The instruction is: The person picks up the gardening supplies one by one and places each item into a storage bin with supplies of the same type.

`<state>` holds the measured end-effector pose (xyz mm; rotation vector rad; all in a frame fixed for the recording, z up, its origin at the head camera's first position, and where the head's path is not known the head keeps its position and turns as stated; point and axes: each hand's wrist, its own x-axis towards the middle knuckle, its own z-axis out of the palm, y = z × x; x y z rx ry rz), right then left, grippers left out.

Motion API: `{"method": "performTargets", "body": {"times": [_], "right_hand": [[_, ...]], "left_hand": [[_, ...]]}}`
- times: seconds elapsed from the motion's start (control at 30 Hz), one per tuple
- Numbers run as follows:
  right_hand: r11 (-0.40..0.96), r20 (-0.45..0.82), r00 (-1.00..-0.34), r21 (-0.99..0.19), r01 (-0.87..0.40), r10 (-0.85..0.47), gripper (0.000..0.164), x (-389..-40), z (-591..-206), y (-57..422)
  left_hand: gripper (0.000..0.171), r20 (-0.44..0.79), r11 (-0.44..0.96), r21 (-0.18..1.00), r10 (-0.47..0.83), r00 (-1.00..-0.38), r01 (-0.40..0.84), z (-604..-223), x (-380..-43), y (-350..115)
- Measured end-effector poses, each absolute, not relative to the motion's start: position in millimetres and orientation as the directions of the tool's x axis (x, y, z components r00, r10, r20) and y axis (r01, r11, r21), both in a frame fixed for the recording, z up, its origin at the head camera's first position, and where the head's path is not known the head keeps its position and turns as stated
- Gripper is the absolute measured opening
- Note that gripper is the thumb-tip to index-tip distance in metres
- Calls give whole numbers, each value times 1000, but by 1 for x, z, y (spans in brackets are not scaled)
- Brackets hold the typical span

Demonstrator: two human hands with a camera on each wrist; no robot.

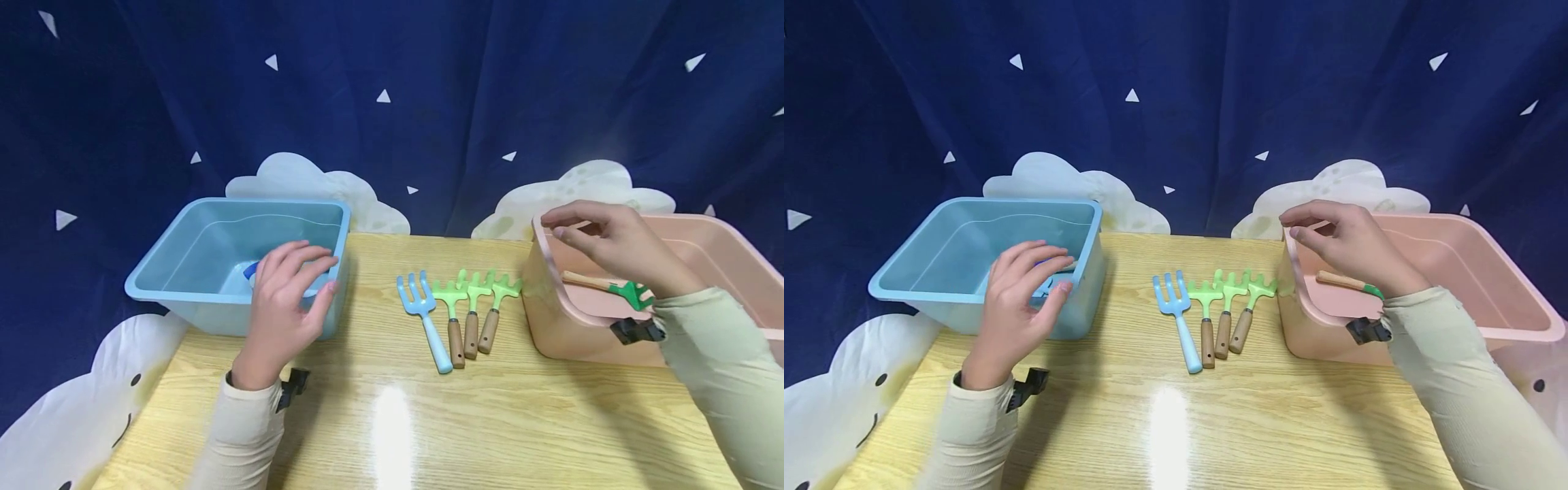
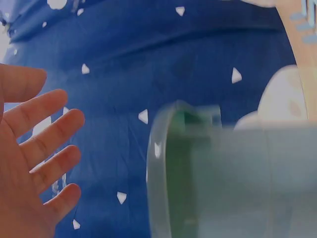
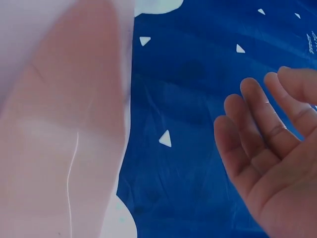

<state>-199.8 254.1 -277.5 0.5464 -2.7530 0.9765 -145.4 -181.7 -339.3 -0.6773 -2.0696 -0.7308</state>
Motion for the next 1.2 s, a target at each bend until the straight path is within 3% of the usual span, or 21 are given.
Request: {"method": "performTargets", "body": {"times": [0.23,0.53,0.8,1.2], "right_hand": [[732,259,-930,-575,-367,-263,28,-193,-273,268],[761,282,-925,-533,-370,-252,27,-177,-273,284],[786,434,-856,-407,-465,-282,29,-164,-287,302],[824,700,-682,-249,-508,-209,31,-139,-313,331]], "left_hand": [[33,755,673,250,315,-575,696,-335,-157,-147],[38,735,629,191,417,-535,753,-333,-168,-104],[40,724,634,145,455,-519,759,-337,-171,-79],[44,665,627,120,525,-531,770,-352,-171,-34]]}}
